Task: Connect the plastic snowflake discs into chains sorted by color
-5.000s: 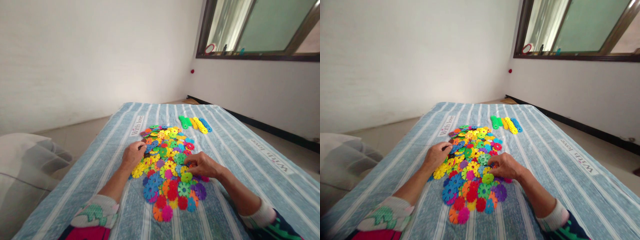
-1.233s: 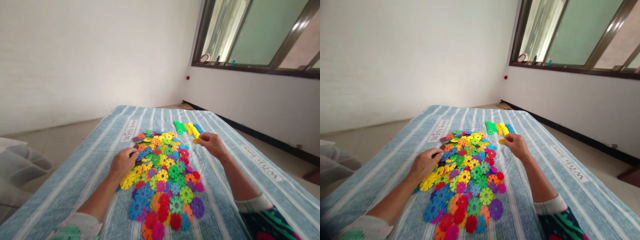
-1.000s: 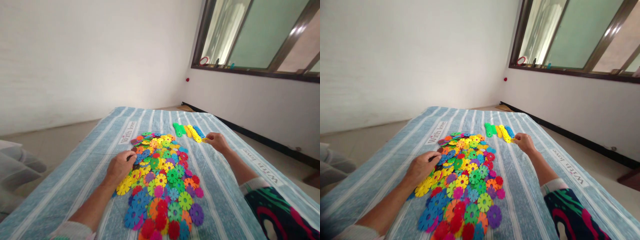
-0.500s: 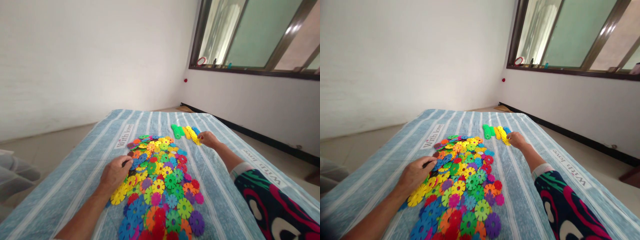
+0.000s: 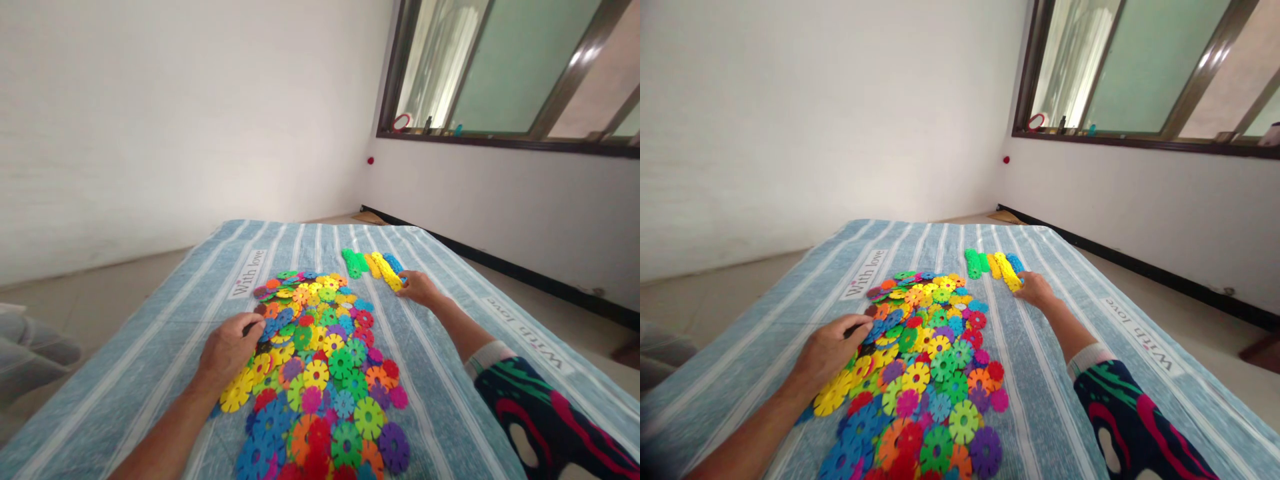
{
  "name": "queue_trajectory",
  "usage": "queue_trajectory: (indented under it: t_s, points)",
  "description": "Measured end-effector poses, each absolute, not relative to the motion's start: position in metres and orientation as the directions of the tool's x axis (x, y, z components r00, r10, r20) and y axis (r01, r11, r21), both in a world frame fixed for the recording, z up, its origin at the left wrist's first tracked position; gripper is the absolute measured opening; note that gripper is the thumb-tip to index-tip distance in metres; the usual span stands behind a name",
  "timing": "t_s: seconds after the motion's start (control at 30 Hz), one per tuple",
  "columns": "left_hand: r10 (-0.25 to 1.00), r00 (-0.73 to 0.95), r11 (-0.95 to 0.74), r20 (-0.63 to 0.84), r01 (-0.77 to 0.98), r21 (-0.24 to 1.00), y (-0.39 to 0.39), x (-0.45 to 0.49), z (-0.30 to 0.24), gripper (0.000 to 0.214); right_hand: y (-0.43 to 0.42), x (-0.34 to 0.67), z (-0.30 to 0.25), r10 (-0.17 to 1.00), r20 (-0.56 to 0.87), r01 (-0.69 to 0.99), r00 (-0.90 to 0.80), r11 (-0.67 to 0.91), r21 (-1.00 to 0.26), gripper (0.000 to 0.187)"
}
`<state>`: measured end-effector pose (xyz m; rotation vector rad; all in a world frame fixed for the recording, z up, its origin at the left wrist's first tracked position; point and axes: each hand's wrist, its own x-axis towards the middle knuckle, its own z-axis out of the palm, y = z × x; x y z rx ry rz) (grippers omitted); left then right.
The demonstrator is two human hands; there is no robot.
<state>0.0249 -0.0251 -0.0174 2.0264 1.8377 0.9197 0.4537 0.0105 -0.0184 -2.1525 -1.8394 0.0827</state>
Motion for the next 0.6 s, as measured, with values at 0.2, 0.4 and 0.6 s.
queue_trajectory:
  t_s: [0.2, 0.4, 0.6]
  points:
    - [0.960, -0.001, -0.168, 0.279, 0.797, 0.581, -0.0225, 0.0219, -0.0211, 0.032, 0.0130, 0.4500, -0.0246, 0.963, 0.165, 0.945, 0.212, -0.159, -0.286, 0.050]
    - [0.960, 0.003, -0.170, 0.279, 0.799, 0.577, -0.0225, 0.0214, -0.0198, 0.031, 0.0143, 0.4487, -0.0258, 0.960, 0.171, 0.940, 0.222, -0.164, -0.298, 0.048]
    - [0.955, 0.001, -0.179, 0.296, 0.797, 0.576, -0.0229, 0.0216, -0.0199, 0.028, 0.0142, 0.4479, -0.0256, 0.954, 0.188, 0.932, 0.232, -0.163, -0.324, 0.052]
